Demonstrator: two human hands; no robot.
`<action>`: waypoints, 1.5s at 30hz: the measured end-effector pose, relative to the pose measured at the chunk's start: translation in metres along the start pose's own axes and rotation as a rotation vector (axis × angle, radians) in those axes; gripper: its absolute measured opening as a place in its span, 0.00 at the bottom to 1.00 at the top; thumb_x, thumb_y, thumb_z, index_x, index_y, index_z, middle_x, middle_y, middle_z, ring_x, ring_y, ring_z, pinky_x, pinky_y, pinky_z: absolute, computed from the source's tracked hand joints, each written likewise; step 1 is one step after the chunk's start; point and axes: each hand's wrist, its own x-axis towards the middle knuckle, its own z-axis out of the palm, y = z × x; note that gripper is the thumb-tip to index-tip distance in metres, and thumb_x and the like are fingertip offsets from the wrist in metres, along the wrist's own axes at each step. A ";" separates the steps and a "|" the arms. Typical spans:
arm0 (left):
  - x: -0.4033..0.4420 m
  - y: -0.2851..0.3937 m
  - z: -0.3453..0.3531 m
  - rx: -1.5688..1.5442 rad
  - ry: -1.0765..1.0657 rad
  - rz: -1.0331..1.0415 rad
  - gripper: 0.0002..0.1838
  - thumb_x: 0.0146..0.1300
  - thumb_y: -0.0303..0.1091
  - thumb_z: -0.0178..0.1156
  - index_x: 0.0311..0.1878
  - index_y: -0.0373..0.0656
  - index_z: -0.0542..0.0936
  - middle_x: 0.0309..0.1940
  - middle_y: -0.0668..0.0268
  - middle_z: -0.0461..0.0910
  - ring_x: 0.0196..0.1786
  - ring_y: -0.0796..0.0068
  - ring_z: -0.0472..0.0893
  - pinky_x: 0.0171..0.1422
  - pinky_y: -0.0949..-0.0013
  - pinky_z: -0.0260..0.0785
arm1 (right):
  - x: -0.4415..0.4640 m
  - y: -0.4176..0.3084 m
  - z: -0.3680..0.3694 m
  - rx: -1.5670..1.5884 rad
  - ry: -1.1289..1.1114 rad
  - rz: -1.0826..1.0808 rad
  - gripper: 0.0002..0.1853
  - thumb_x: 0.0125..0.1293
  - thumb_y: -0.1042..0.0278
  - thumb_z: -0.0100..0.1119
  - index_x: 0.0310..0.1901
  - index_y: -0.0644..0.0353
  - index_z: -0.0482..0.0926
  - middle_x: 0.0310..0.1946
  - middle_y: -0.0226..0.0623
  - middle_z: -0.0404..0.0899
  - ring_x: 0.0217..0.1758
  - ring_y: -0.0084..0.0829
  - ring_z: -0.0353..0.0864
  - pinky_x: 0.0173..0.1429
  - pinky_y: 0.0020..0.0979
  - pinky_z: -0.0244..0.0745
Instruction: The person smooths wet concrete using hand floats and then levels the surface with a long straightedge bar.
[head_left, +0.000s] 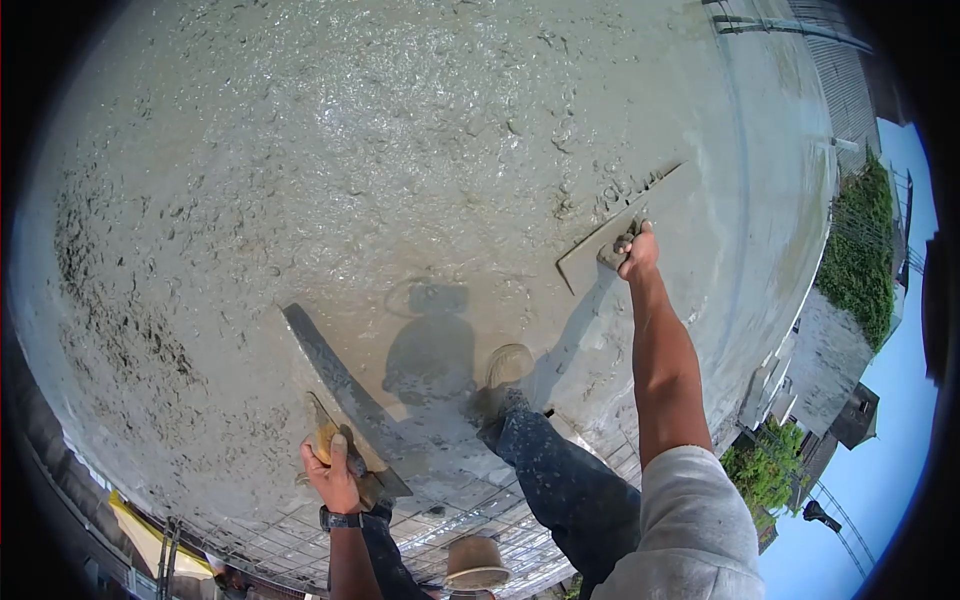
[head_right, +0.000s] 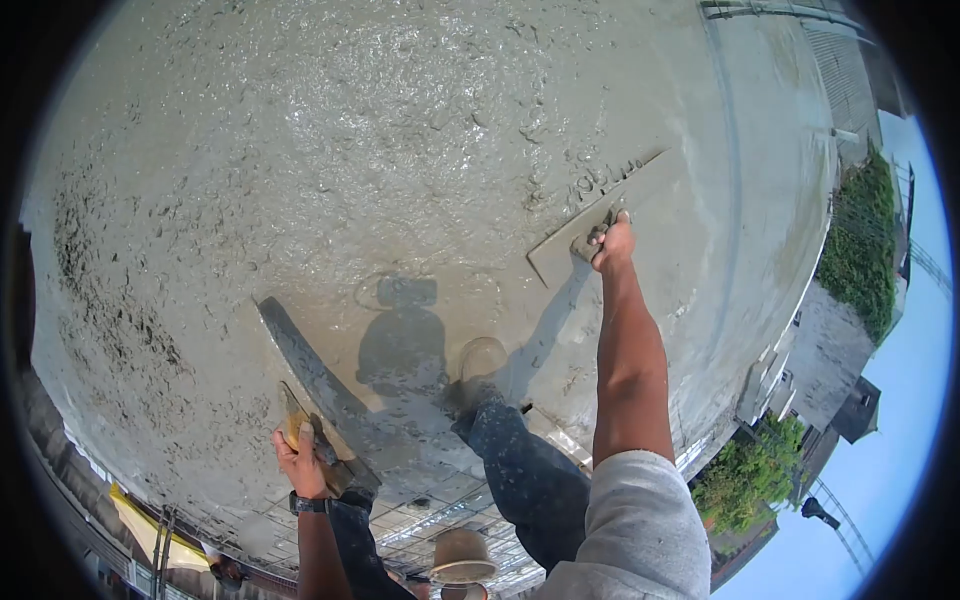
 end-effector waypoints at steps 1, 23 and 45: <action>-0.003 0.004 0.004 -0.010 0.002 -0.011 0.14 0.70 0.36 0.65 0.51 0.44 0.71 0.32 0.75 0.76 0.23 0.90 0.69 0.24 0.81 0.60 | 0.007 -0.015 0.031 -0.031 -0.029 0.009 0.19 0.80 0.46 0.43 0.39 0.51 0.72 0.19 0.26 0.64 0.15 0.21 0.60 0.19 0.28 0.61; -0.003 0.001 0.030 -0.130 0.017 -0.040 0.16 0.71 0.35 0.65 0.55 0.42 0.70 0.43 0.73 0.77 0.38 0.87 0.72 0.40 0.80 0.65 | -0.281 0.140 0.392 -1.663 -1.102 -0.524 0.25 0.74 0.44 0.54 0.57 0.59 0.79 0.58 0.43 0.82 0.63 0.47 0.80 0.62 0.50 0.76; -0.012 0.057 0.206 0.200 -0.252 0.039 0.13 0.73 0.36 0.62 0.53 0.43 0.71 0.32 0.73 0.76 0.23 0.87 0.71 0.24 0.79 0.63 | 0.110 -0.126 -0.148 -0.591 0.525 -0.151 0.28 0.70 0.42 0.62 0.32 0.65 0.75 0.18 0.34 0.70 0.15 0.29 0.67 0.20 0.34 0.61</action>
